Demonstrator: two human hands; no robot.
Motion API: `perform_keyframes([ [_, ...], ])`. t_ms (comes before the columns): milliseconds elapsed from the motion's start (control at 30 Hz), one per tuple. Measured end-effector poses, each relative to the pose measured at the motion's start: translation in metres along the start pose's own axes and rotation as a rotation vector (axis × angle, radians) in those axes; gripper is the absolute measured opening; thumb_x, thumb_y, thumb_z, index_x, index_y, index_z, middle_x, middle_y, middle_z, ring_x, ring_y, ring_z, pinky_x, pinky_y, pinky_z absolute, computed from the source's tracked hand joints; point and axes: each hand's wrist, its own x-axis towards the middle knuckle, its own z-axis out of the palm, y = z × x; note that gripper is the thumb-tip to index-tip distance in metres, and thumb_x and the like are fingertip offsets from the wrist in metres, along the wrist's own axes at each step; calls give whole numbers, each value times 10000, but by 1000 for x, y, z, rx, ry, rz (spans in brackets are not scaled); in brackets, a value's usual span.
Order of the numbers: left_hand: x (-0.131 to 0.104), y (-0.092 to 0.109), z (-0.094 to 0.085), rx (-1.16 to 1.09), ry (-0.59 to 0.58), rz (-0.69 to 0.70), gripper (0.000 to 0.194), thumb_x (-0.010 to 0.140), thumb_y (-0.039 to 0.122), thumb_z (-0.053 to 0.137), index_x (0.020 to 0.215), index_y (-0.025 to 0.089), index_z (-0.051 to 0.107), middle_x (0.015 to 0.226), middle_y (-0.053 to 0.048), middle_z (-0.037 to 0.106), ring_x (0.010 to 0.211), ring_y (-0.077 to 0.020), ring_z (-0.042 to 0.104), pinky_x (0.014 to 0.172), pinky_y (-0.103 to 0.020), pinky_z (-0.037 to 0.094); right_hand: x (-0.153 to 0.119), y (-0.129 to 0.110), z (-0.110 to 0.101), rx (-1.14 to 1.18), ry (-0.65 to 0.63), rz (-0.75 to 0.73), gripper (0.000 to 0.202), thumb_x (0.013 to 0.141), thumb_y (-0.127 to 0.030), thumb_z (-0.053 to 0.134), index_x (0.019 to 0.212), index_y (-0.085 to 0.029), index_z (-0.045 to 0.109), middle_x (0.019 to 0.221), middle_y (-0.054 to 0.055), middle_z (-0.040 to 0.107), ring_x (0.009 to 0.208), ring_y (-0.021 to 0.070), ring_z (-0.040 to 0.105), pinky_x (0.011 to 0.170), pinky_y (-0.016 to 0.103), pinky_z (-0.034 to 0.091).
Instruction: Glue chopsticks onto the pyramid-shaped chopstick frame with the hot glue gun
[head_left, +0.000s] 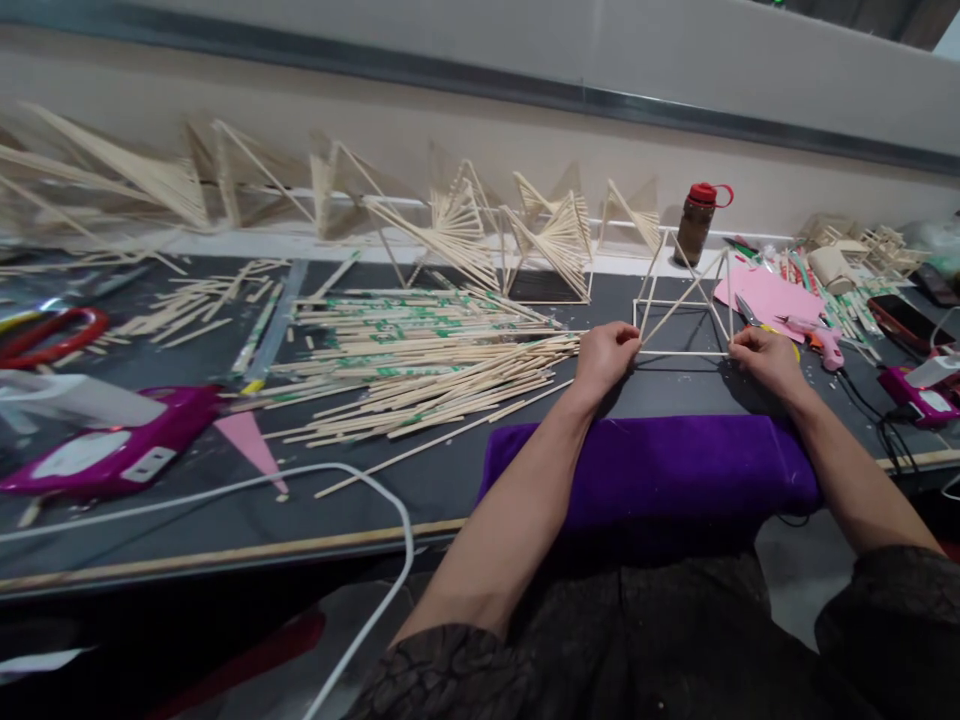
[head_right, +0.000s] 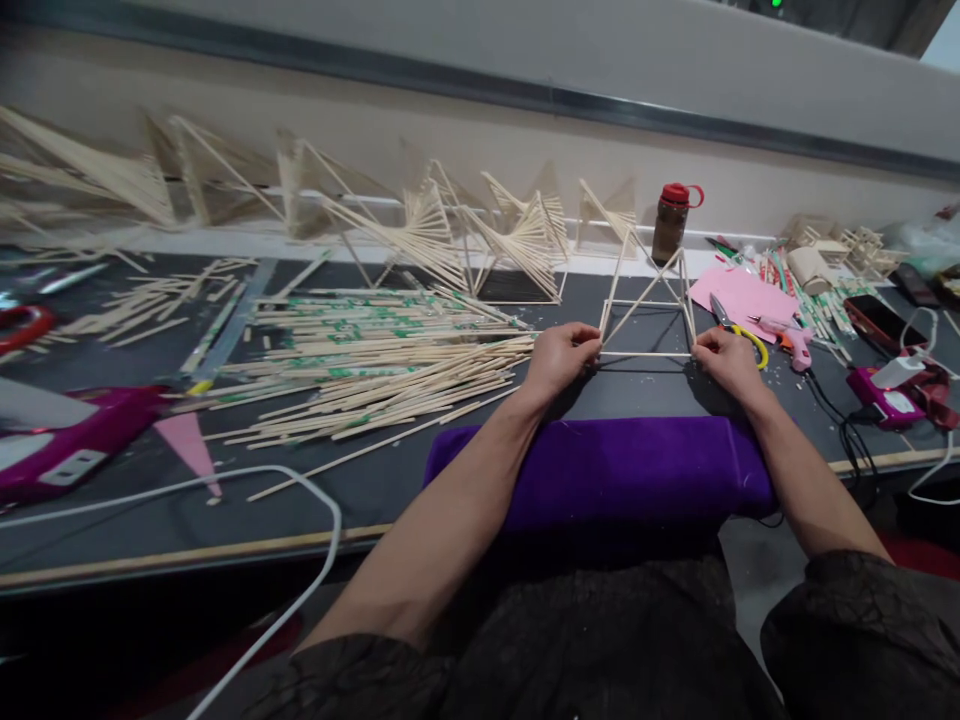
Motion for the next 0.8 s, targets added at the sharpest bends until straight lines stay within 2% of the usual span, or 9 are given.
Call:
perform_keyframes([
  [167, 2, -2, 2, -238, -3, -61, 223, 734, 191, 634, 931, 128, 717, 748, -35, 703, 626, -131, 642, 515, -205, 480, 0, -2, 0, 141, 59, -17, 242, 739, -402, 619, 791, -176, 687, 683, 5, 664, 536, 130, 568, 566, 267, 431],
  [300, 3, 3, -2, -495, 2, -140, 158, 692, 133, 660, 848, 123, 684, 746, -35, 692, 657, -132, 665, 525, -204, 503, 0, -3, -2, 186, 115, -39, 274, 748, -422, 626, 829, -177, 719, 708, 15, 685, 547, 133, 570, 564, 266, 433],
  [467, 7, 10, -10, -768, 3, -283, 125, 718, 74, 615, 818, 113, 679, 757, -66, 713, 741, -153, 703, 542, -204, 531, 0, -6, -6, 285, 130, -17, 284, 759, -431, 639, 806, -162, 717, 607, -8, 627, 510, 125, 545, 530, 254, 404],
  [600, 6, 13, -13, -823, -10, -271, 178, 711, 46, 616, 855, 108, 700, 792, -67, 729, 789, -153, 715, 567, -200, 537, -1, -10, -8, 315, 156, 3, 244, 755, -400, 634, 756, -163, 695, 577, -17, 602, 494, 118, 527, 522, 251, 401],
  [800, 3, 14, -12, -770, -24, -198, 211, 687, 89, 715, 897, 117, 713, 774, -32, 725, 804, -146, 710, 638, -225, 557, -2, -14, -9, 325, 176, 18, 226, 758, -401, 638, 749, -180, 684, 548, -24, 583, 507, 129, 539, 527, 253, 402],
])
